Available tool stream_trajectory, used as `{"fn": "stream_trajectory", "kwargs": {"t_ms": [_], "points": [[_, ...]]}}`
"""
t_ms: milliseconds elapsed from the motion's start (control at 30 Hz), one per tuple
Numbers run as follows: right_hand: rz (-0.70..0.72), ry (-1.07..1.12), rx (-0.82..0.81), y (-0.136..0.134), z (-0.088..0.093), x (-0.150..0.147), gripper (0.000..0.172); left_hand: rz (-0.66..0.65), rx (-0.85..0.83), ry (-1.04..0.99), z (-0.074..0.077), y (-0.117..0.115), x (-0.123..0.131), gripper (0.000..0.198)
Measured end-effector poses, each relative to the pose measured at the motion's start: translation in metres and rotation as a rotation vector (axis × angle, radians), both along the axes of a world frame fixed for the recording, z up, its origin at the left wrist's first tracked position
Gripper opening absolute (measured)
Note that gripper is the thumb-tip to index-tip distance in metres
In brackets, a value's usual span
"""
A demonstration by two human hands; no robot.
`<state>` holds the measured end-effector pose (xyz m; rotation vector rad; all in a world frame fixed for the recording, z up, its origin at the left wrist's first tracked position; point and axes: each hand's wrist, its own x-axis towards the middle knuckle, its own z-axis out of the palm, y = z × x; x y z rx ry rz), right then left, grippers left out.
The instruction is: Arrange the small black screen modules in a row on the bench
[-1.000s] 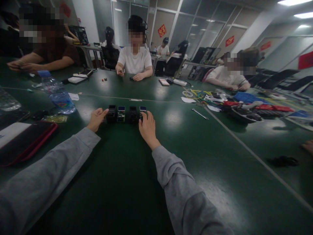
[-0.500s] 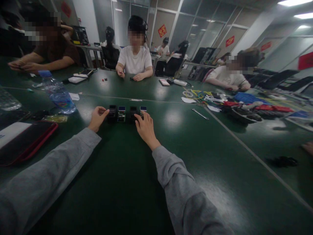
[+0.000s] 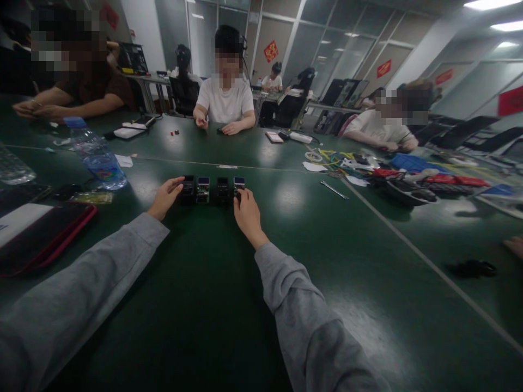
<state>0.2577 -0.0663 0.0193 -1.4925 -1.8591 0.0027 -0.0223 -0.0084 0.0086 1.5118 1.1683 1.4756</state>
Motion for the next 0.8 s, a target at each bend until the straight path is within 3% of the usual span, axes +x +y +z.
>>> {"fn": "stream_trajectory", "kwargs": {"t_ms": [333, 600, 800], "points": [[0.002, -0.006, -0.011, -0.003, 0.003, 0.000, 0.036, -0.008, -0.014, -0.004, 0.005, -0.005, 0.003, 0.032], [-0.007, 0.028, -0.013, -0.001, 0.002, 0.001, 0.033, 0.172, 0.005, -0.053, -0.004, 0.005, -0.001, 0.024], [-0.006, 0.016, -0.016, -0.003, 0.004, 0.000, 0.034, 0.241, 0.007, -0.111, -0.001, 0.005, -0.001, 0.017]]}}
